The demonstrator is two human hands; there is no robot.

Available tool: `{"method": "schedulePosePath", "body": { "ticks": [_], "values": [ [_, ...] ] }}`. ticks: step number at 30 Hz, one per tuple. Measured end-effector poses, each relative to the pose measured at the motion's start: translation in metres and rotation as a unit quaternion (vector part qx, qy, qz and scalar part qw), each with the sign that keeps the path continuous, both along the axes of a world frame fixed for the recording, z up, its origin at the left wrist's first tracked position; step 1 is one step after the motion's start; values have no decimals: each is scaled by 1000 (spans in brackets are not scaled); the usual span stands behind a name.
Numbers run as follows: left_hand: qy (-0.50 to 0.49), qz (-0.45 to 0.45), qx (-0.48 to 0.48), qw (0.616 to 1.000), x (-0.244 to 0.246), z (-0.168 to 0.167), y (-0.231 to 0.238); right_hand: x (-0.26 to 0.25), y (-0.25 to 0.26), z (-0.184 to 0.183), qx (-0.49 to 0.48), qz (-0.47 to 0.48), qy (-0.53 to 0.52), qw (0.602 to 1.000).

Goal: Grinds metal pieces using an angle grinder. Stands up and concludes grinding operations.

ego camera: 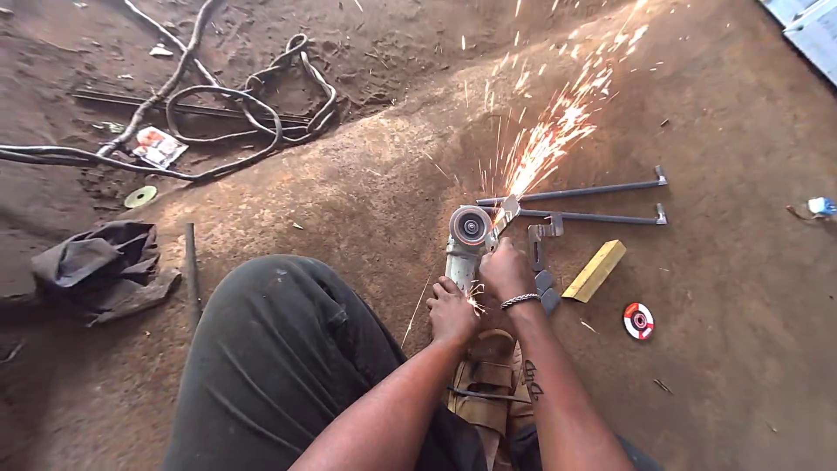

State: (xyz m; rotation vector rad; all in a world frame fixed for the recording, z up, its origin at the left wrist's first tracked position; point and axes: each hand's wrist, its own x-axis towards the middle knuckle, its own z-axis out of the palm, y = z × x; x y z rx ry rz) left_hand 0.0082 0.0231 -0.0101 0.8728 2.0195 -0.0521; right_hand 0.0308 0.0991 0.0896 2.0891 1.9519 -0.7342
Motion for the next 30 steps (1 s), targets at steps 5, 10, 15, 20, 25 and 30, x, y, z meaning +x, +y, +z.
{"method": "schedulePosePath", "body": {
  "ticks": [5,10,15,20,25,30],
  "values": [
    [12,-10,10,1000,4,-5,-2,1,23,4,-49,25,-37,998],
    [11,-10,14,1000,1,-2,-2,6,37,11,-77,52,-30,995],
    [23,-1,-5,1000,-1,9,-1,29,41,-11,-111,72,-9,991],
    [17,-1,-8,1000,-4,5,-2,41,29,-6,-12,14,41,999],
    [17,7,2,1000,-1,7,0,34,27,-2,-23,39,40,998],
    [21,-1,-4,1000,-4,5,-2,24,30,-5,-24,62,19,998]
  ]
}}
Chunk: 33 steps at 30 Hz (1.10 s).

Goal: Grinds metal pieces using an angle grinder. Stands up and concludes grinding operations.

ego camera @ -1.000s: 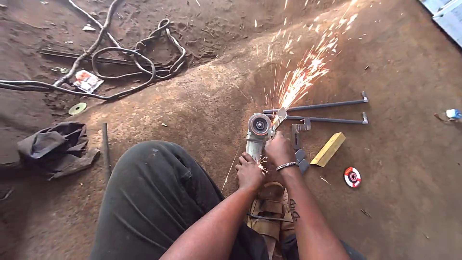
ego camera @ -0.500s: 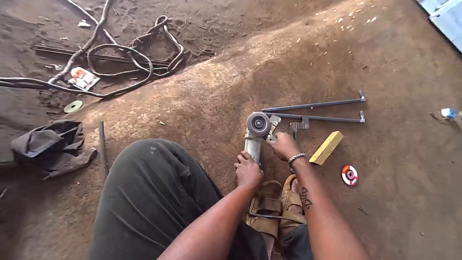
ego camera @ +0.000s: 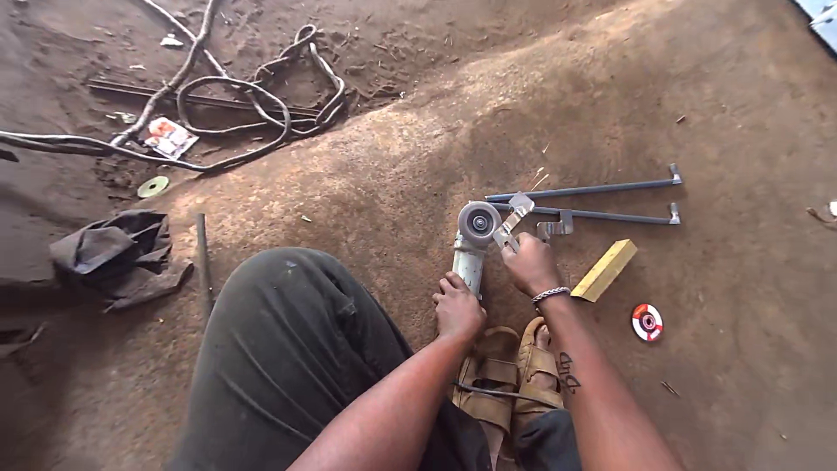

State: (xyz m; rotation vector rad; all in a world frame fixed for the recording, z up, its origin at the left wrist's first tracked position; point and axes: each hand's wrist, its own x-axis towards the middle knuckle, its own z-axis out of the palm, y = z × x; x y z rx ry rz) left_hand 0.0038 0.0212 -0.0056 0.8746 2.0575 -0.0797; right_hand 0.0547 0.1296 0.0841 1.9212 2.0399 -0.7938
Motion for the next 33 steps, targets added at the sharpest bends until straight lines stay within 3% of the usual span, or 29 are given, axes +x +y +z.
{"method": "schedulePosePath", "body": {
  "ticks": [15,24,29,33],
  "values": [
    [-2,13,12,1000,2,0,2,-22,17,25,-57,36,-63,996],
    [-2,2,8,1000,1,0,2,-6,42,17,-98,48,-76,991],
    [-2,-6,4,1000,1,3,3,18,49,-6,-149,14,-15,989],
    [-2,-11,0,1000,0,0,2,28,50,3,-124,-50,60,989]
  ]
}}
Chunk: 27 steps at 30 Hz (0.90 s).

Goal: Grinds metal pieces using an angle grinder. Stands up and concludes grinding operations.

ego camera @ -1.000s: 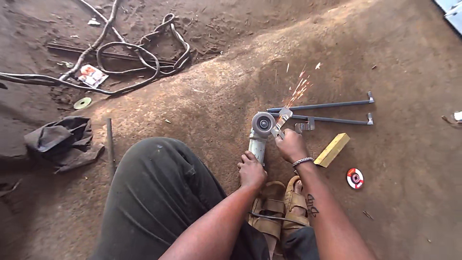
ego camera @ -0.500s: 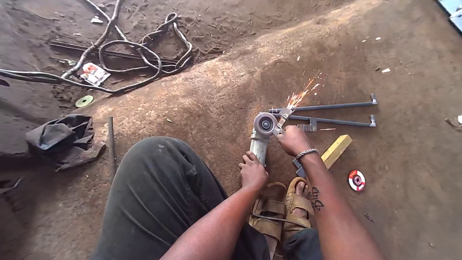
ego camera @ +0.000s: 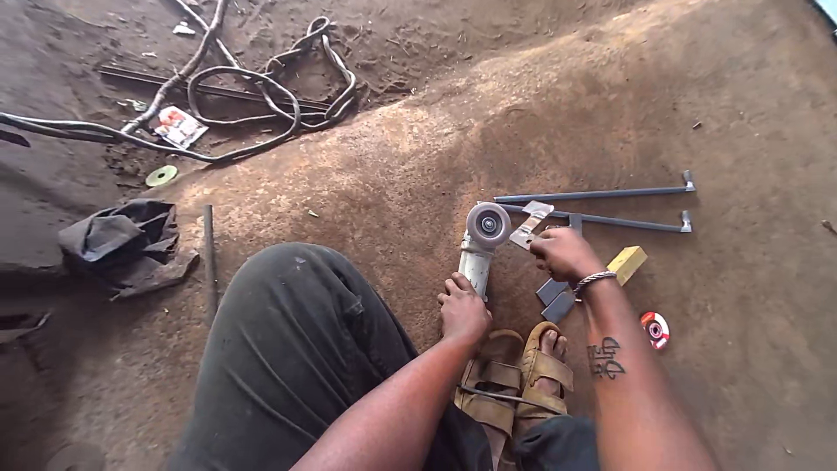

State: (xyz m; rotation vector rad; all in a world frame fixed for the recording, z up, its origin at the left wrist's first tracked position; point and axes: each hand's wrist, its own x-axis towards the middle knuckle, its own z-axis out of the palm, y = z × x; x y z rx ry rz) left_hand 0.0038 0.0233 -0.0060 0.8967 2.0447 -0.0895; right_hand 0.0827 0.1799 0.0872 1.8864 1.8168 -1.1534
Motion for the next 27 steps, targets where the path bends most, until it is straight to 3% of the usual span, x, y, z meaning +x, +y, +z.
{"method": "schedulePosePath", "body": {
  "ticks": [15,27],
  "values": [
    [12,-4,3,1000,1,2,1,-19,9,5,-32,-11,-17,999],
    [7,-5,1,1000,1,0,0,-54,-5,18,25,111,-129,985]
  ]
}}
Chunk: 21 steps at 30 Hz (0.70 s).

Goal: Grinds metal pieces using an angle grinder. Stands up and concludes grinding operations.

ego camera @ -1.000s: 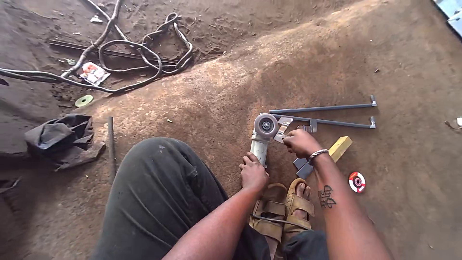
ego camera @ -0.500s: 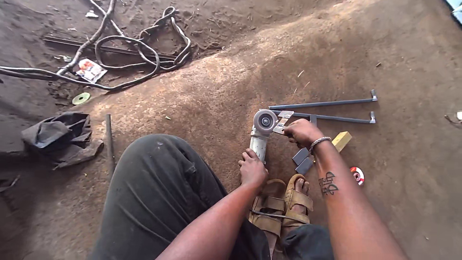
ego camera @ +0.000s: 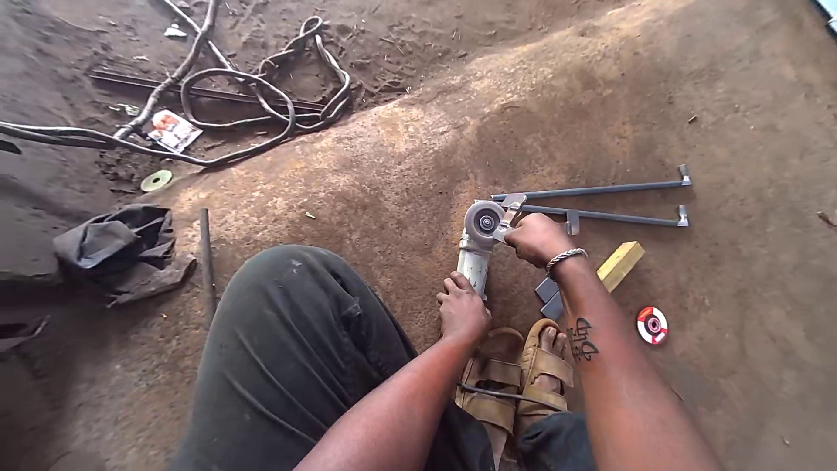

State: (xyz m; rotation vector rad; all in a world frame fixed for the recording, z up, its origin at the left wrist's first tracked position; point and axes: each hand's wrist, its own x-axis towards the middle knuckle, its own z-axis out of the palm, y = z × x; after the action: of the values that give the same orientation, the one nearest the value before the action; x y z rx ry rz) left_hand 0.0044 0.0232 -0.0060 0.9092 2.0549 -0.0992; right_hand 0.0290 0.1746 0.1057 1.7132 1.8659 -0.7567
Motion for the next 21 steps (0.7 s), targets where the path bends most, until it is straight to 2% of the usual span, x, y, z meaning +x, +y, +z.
{"method": "schedulePosePath", "body": {
  "ticks": [10,21],
  "values": [
    [7,2,1,1000,0,3,1,21,4,-8,11,-8,20,1000],
    [-1,1,6,1000,0,1,-1,18,7,-10,3,-16,18,1000]
  ]
}}
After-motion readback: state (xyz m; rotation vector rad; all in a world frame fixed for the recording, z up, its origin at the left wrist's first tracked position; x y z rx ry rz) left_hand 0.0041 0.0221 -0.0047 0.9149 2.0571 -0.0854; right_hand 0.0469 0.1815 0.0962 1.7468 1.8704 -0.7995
